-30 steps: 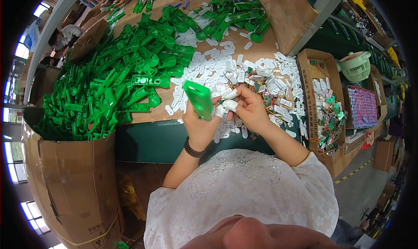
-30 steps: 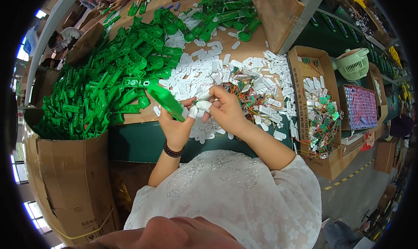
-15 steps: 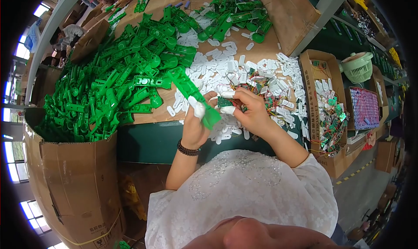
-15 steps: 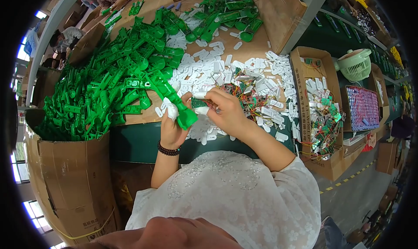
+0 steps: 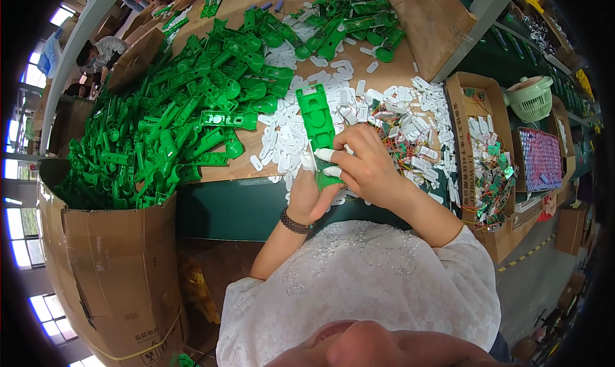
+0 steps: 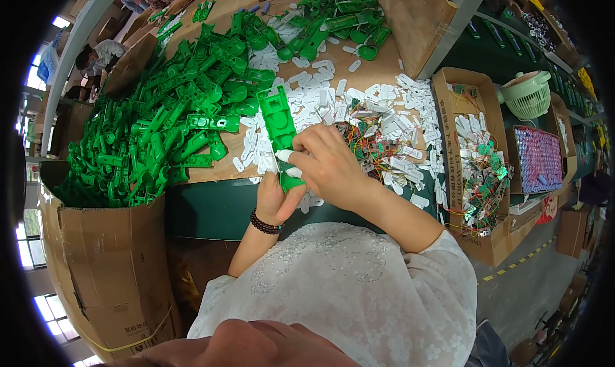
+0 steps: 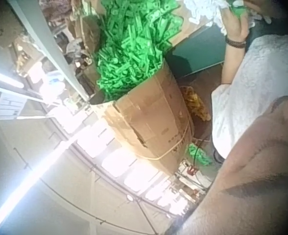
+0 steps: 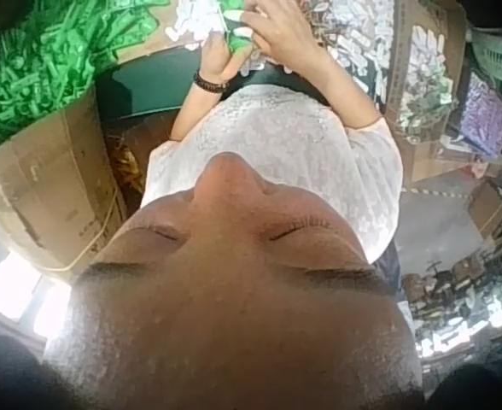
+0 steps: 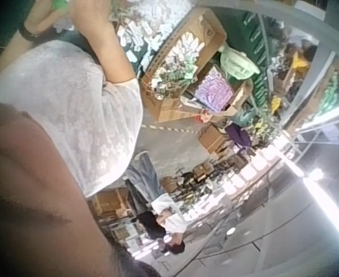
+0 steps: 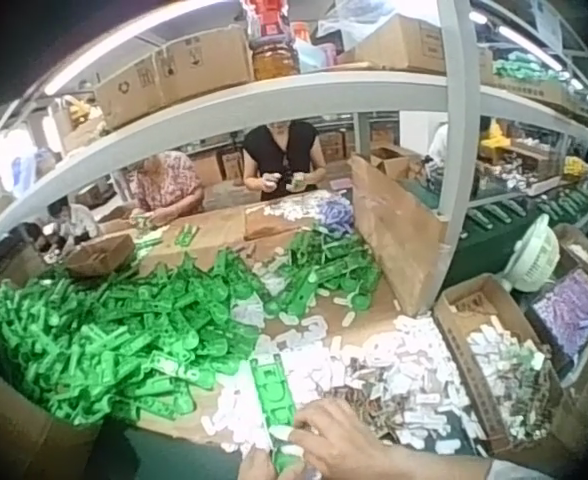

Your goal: Assembling plastic light fixture housings by inserting internal components and wiring.

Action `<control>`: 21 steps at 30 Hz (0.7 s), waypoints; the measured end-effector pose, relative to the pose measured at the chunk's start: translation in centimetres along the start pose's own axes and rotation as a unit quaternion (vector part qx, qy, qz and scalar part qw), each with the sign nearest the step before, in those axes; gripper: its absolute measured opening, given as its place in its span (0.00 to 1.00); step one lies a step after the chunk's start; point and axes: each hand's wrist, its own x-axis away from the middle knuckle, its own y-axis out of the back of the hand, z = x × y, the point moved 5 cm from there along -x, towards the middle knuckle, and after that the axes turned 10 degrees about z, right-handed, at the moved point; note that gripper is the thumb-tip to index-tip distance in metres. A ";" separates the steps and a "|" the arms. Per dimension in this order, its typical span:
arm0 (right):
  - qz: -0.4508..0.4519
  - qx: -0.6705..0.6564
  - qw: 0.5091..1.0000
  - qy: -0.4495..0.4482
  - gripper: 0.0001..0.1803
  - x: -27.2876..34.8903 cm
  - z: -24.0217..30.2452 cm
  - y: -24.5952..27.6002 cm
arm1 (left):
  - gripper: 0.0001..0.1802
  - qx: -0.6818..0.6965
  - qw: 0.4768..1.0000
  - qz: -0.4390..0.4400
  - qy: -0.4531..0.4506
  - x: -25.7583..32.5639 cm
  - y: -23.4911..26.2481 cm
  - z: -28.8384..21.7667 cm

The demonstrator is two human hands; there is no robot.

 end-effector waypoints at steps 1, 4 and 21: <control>0.003 -0.003 1.000 -0.008 0.12 -0.1 -0.2 0.0 | 0.21 0.000 1.000 0.000 0.000 -0.1 -0.2 0.2; -0.002 -0.003 1.000 -0.020 0.12 0.2 -0.7 -0.4 | 0.21 0.018 0.999 -0.033 -0.025 -0.2 -0.7 0.0; -0.108 -0.449 0.879 -0.116 0.33 0.9 -1.8 -1.2 | 0.21 0.061 0.994 0.024 -0.087 0.4 0.0 -1.0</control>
